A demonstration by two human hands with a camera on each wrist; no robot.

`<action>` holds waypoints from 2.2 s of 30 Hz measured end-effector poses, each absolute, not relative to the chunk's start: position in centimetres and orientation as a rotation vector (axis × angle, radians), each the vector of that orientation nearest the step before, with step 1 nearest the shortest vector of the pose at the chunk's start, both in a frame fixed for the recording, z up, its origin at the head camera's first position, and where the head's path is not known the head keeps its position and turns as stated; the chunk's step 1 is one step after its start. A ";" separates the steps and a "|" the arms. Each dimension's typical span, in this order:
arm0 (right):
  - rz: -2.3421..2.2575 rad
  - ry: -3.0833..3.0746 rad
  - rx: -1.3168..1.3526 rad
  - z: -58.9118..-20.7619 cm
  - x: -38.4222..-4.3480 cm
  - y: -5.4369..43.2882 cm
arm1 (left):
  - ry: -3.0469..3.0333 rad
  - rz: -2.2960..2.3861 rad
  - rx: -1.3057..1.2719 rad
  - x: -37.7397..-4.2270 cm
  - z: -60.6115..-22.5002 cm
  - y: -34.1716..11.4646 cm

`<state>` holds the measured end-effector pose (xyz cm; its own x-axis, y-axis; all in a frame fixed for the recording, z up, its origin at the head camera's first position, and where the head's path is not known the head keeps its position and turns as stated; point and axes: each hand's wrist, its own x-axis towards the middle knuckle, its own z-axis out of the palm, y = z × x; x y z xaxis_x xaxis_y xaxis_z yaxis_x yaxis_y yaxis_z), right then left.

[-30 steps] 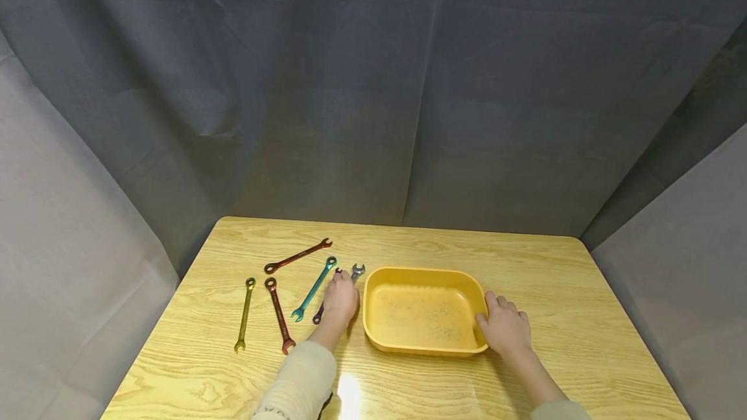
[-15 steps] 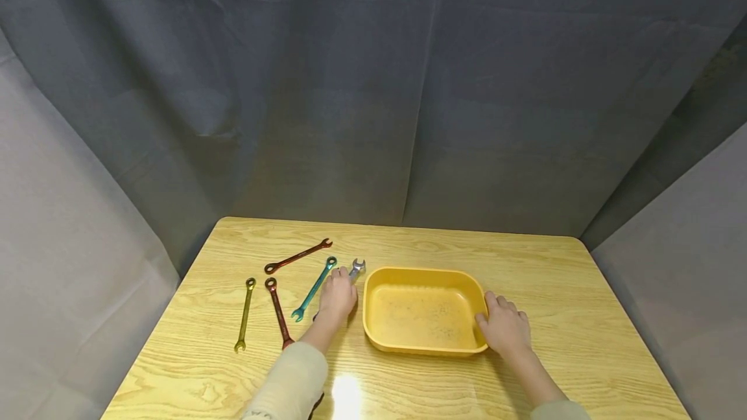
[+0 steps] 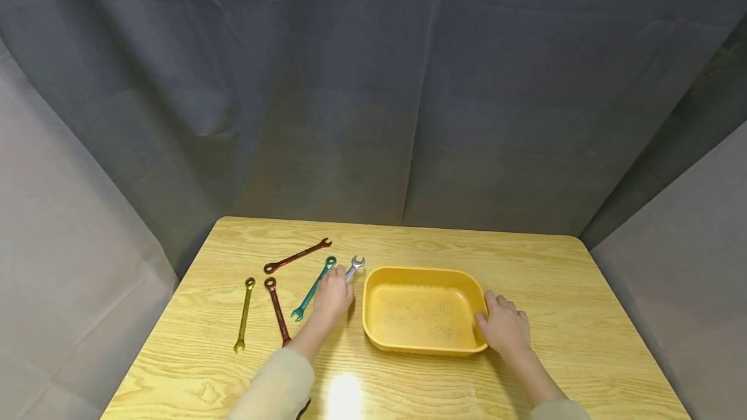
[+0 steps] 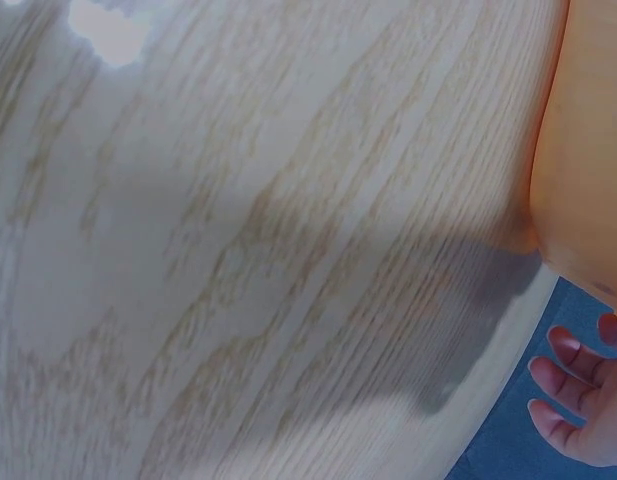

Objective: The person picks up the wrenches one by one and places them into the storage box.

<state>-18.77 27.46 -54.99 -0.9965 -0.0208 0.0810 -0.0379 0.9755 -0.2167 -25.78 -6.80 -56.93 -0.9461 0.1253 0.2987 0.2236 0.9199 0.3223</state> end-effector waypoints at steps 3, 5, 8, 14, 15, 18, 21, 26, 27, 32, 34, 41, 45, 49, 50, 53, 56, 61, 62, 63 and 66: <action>0.334 -3.042 0.047 -55.0 -18.8 27.5 | -2.794 -0.505 -0.285 -25.7 -56.8 -6.9; 0.336 -3.041 0.050 -55.0 -18.8 27.5 | -2.783 -0.502 -0.300 -25.6 -56.7 -6.9; 0.340 -3.045 0.054 -55.0 -18.9 27.6 | -2.761 -0.506 -0.324 -25.5 -56.3 -6.9; 0.346 -3.050 0.051 -55.1 -19.0 27.6 | -2.738 -0.481 -0.389 -24.9 -55.3 -6.7; 0.346 -3.048 0.052 -55.2 -19.0 27.6 | -2.737 -0.480 -0.402 -24.8 -55.2 -6.6; 0.342 -3.042 0.056 -55.2 -18.9 27.6 | -2.724 -0.470 -0.437 -24.6 -54.9 -6.4; 0.340 -3.039 0.061 -55.2 -18.9 27.7 | -2.718 -0.468 -0.466 -24.5 -54.6 -6.1; 0.337 -3.041 0.058 -55.2 -18.9 27.6 | -2.695 -0.464 -0.495 -24.2 -54.2 -5.5; 0.337 -3.043 0.055 -55.2 -18.9 27.6 | -2.690 -0.454 -0.505 -24.2 -54.1 -5.4; 0.333 -3.051 0.051 -55.1 -18.9 27.6 | -2.683 -0.413 -0.554 -24.1 -53.7 -4.6; 0.332 -3.052 0.050 -55.1 -18.9 27.6 | -2.689 -0.395 -0.575 -23.9 -53.6 -4.3; 0.327 -3.051 0.047 -55.1 -18.9 27.6 | -2.686 -0.344 -0.678 -23.6 -53.1 -3.1; 0.329 -3.057 0.048 -55.1 -18.9 27.6 | -2.661 -0.274 -0.743 -23.6 -53.1 -2.3; 0.340 -3.065 0.045 -55.1 -18.9 27.6 | -2.640 -0.232 -0.807 -23.4 -53.1 -1.6; 0.343 -3.065 0.042 -55.1 -18.9 27.6 | -2.637 -0.225 -0.823 -23.4 -53.1 -1.4; 0.348 -3.066 0.038 -55.1 -18.8 27.5 | -2.639 -0.190 -0.871 -23.2 -53.0 -0.8; 0.351 -3.066 0.035 -55.1 -18.9 27.6 | -2.655 -0.139 -0.915 -23.1 -52.9 -0.3; 0.350 -3.060 0.035 -55.1 -19.0 27.6 | -2.656 -0.125 -0.967 -22.9 -52.9 0.6; 0.349 -3.059 0.034 -55.1 -19.0 27.6 | -2.655 -0.123 -0.975 -22.9 -52.9 0.8; 0.350 -3.059 0.034 -55.1 -19.0 27.6 | -2.652 -0.116 -0.983 -22.9 -53.0 0.9; 0.349 -3.065 0.032 -55.1 -19.0 27.6 | -2.658 -0.106 -1.002 -22.9 -53.2 1.3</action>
<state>-18.99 27.59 -55.14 -0.9982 -0.0140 0.0582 -0.0267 0.9743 -0.2238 -22.87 1.35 -53.18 -0.7123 0.6339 0.3014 0.6559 0.7540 -0.0357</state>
